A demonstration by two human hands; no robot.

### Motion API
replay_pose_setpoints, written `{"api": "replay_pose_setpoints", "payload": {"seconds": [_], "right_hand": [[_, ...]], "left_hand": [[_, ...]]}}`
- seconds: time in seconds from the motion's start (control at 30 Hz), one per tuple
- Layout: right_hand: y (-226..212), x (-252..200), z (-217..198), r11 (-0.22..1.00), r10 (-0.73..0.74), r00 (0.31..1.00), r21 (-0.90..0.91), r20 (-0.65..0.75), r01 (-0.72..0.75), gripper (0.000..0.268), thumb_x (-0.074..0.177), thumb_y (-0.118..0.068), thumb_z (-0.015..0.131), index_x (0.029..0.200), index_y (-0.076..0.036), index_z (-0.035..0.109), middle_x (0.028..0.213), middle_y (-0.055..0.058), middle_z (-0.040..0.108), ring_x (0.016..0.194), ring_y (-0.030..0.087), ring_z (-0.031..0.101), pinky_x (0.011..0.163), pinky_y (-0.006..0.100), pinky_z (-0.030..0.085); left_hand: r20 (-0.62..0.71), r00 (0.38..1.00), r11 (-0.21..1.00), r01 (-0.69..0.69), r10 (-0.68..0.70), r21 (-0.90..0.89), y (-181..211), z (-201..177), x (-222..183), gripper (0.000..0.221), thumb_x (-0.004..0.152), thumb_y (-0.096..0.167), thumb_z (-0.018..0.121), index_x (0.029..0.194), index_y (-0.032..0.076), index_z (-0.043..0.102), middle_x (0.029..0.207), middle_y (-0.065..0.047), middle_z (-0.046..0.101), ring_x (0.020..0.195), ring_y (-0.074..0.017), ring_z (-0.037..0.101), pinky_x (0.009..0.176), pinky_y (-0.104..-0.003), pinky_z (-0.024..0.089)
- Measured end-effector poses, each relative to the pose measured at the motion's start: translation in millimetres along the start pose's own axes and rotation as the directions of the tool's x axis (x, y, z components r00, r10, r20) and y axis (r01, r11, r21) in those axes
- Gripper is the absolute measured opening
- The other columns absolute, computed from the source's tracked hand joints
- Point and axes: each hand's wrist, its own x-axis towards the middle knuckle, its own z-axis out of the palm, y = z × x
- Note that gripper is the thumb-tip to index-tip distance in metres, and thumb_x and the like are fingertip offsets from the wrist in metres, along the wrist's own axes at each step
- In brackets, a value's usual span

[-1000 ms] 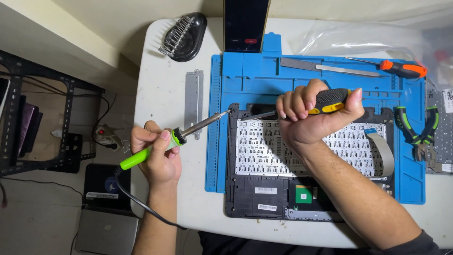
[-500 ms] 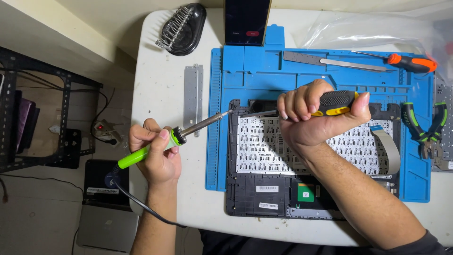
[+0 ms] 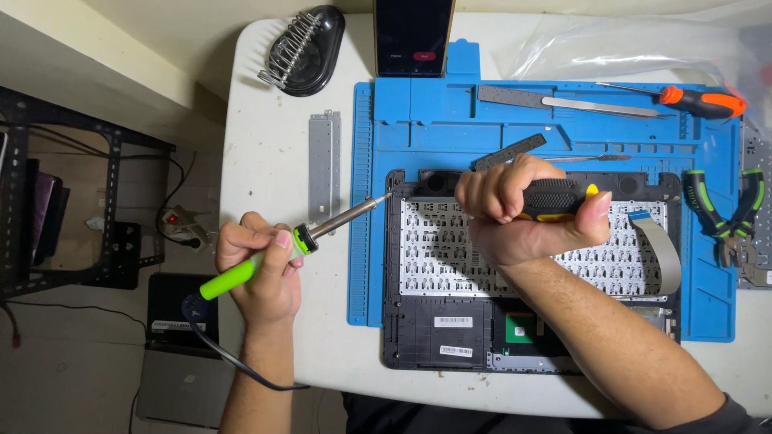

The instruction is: Securing a laptop keyboard shield to the chassis by melting plastic rivets with a soldering iron.

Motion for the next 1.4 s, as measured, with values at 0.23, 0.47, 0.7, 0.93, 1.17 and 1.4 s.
{"api": "replay_pose_setpoints", "payload": {"seconds": [0.23, 0.47, 0.7, 0.93, 1.17, 1.4], "right_hand": [[1, -2, -5, 0.999, -0.031, 0.997, -0.005, 0.075, 0.031, 0.064, 0.086, -0.076, 0.028, 0.056, -0.02, 0.036, 0.041, -0.003, 0.024, 0.031, 0.012, 0.021, 0.036, 0.027, 0.022], [-1, 0, -5, 0.999, -0.04, 0.996, -0.023, 0.079, 0.042, 0.066, 0.084, -0.079, 0.028, 0.055, -0.021, 0.037, 0.04, -0.003, 0.025, 0.03, 0.012, 0.022, 0.035, 0.027, 0.023], [-2, 0, -7, 1.0, -0.01, 0.996, -0.026, 0.09, 0.012, 0.064, 0.083, -0.079, 0.031, 0.056, -0.021, 0.036, 0.042, -0.004, 0.025, 0.031, 0.012, 0.022, 0.036, 0.027, 0.023], [-2, 0, -6, 0.999, -0.022, 0.995, -0.024, 0.102, 0.024, 0.064, 0.084, -0.079, 0.03, 0.056, -0.021, 0.036, 0.042, -0.004, 0.025, 0.031, 0.011, 0.023, 0.036, 0.027, 0.022], [-1, 0, -6, 0.999, -0.031, 0.994, -0.027, 0.106, 0.034, 0.066, 0.084, -0.079, 0.03, 0.055, -0.02, 0.036, 0.04, -0.003, 0.025, 0.03, 0.012, 0.024, 0.036, 0.028, 0.022], [0, 1, -11, 0.999, -0.034, 0.983, 0.01, 0.18, 0.033, 0.066, 0.084, -0.08, 0.03, 0.055, -0.021, 0.037, 0.04, -0.004, 0.027, 0.03, 0.012, 0.023, 0.035, 0.027, 0.022]], "left_hand": [[0.154, 0.986, 0.981, -0.093, 0.066, 0.171, 4, 2, -22, 0.022, 0.087, -0.003, 0.075, 0.083, 0.0, 0.054, 0.083, -0.013, 0.053, 0.065, -0.0181, 0.06, 0.054, -0.023, 0.049], [0.288, 0.932, 0.895, -0.31, 0.22, 0.321, 10, 14, -25, 0.017, 0.083, -0.006, 0.078, 0.08, -0.002, 0.061, 0.082, -0.015, 0.055, 0.065, -0.024, 0.063, 0.056, -0.031, 0.054], [0.356, 0.899, 0.888, -0.363, 0.254, 0.283, 9, 13, -23, 0.017, 0.082, -0.008, 0.078, 0.08, -0.001, 0.063, 0.08, -0.014, 0.055, 0.062, -0.0234, 0.064, 0.053, -0.031, 0.055], [0.381, 0.887, 0.878, -0.382, 0.26, 0.288, 10, 16, -22, 0.015, 0.083, -0.007, 0.078, 0.08, 0.0, 0.065, 0.08, -0.012, 0.055, 0.062, -0.0238, 0.065, 0.051, -0.03, 0.054], [0.373, 0.892, 0.889, -0.368, 0.254, 0.273, 9, 12, -23, 0.015, 0.083, -0.007, 0.077, 0.079, 0.0, 0.064, 0.079, -0.012, 0.054, 0.062, -0.0234, 0.065, 0.052, -0.03, 0.054], [0.354, 0.909, 0.821, -0.369, 0.221, 0.436, 21, 16, -21, 0.022, 0.081, 0.006, 0.085, 0.083, 0.002, 0.063, 0.086, -0.013, 0.062, 0.072, -0.0227, 0.068, 0.06, -0.03, 0.057]]}}
